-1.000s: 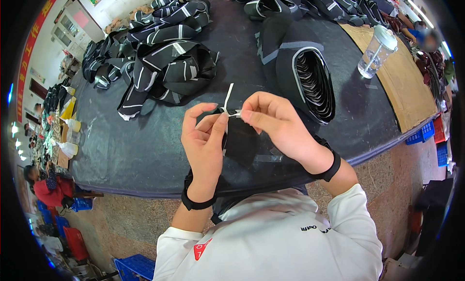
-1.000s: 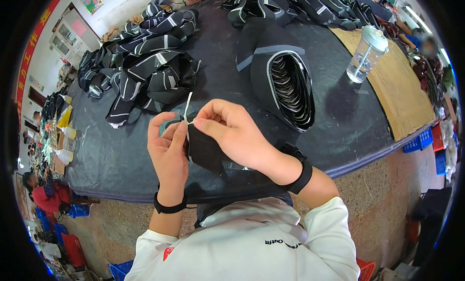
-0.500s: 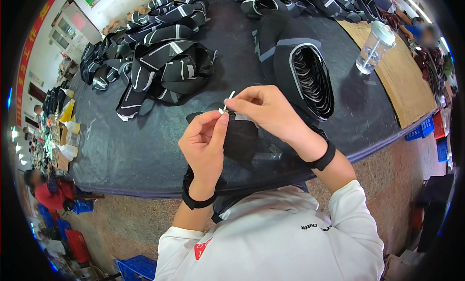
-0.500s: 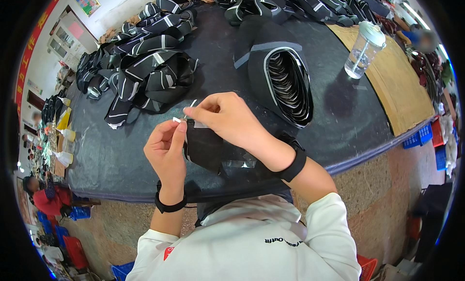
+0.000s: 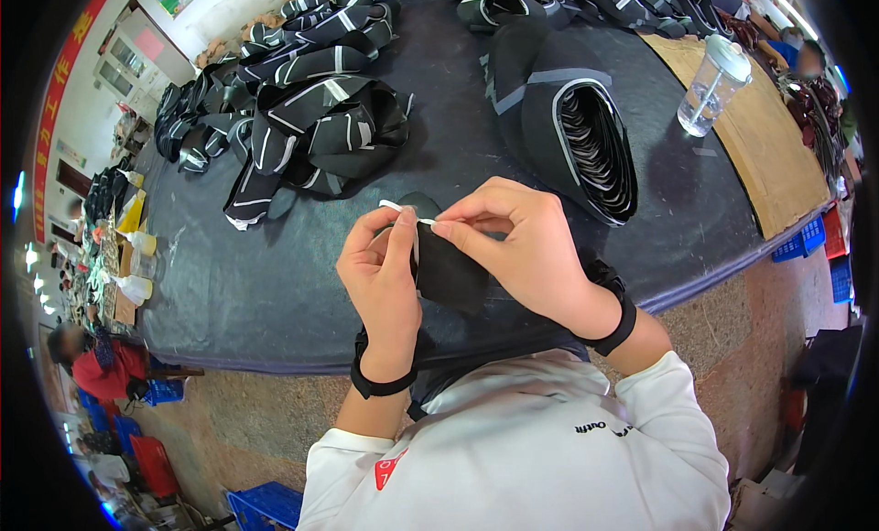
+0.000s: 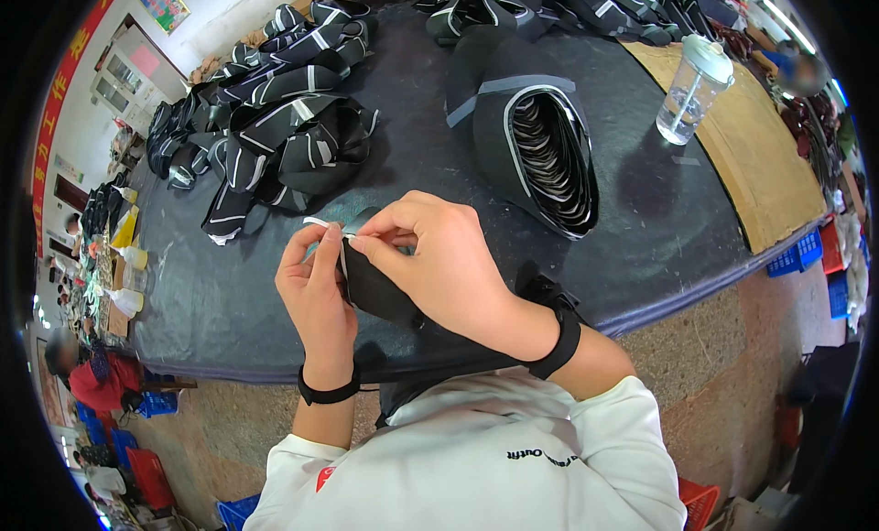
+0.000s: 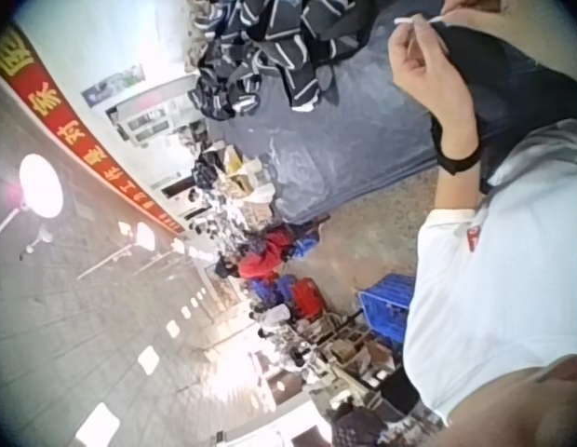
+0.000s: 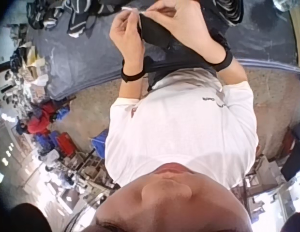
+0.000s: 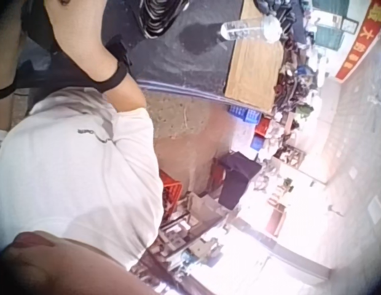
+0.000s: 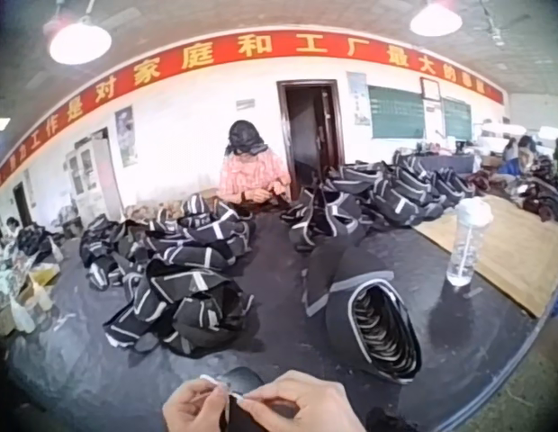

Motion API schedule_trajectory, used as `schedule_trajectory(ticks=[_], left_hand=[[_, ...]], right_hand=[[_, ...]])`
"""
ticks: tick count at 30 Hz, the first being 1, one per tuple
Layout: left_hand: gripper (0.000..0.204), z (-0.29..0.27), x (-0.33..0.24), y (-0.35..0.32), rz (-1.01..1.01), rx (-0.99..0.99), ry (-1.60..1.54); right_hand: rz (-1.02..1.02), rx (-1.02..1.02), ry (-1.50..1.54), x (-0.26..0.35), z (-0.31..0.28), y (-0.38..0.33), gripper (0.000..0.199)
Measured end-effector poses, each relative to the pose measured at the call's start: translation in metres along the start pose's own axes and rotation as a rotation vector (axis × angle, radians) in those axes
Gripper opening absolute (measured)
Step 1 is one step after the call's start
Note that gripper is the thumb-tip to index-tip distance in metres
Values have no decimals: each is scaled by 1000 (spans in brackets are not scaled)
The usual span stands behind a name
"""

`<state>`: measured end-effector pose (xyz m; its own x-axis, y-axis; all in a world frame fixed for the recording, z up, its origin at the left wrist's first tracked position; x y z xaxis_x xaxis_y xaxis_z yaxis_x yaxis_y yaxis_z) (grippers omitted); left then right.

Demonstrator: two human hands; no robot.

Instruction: The person peels adhesive backing from white strips and presses them onto black shoe components by hand. They repeat this process for several pieces, picking them from a pile and placing the finished components into a stack.

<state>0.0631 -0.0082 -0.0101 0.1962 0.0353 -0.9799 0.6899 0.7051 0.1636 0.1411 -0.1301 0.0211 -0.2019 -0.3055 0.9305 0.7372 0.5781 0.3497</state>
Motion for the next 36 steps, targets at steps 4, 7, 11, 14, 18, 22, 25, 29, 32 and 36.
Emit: schedule_trajectory(ticks=[4,7,11,14,18,22,25,29,32,36], left_hand=[[6,4,-7,-1,-7,-44,-7],[7,7,-5,2,92,-114,10],[8,13,-6,5,98,-135,-81],[8,14,-4,8,106,-180,-81],[9,17,-4,10,72,-214,-74],[10,16,-6,9,34,-220,-97],[8,17,-9,7,-5,-167,-183],[7,15,-13,7,-68,-167,-192],[7,15,-13,9,-95,-173,-215],[9,14,-12,12,-87,-166,-228]], right_hand=[[-148,-54,-63,-5,6,-6,10],[-270,-66,-130,-4,10,-7,9],[-244,-91,-128,-10,18,-10,9],[-122,-160,-238,-8,26,-19,7],[-66,-184,-199,-17,27,-21,5],[-18,-189,-200,-21,27,-22,4],[-16,-191,-216,-23,25,-22,6],[-38,-204,-248,-22,25,-21,8],[-31,-203,-288,-20,26,-16,10],[-18,-195,-335,-16,24,-9,12]])
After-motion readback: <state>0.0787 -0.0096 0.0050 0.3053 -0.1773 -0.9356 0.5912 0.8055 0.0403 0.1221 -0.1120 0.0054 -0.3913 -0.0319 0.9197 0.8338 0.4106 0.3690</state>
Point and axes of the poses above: each hand's wrist, its own y-axis towards the middle knuckle, its own z-axis out of the palm, x = y × z, the point moved 2 cm from there along y, towards the middle knuckle, and after that the axes turned 15 degrees about y, right-handed, at the moved point
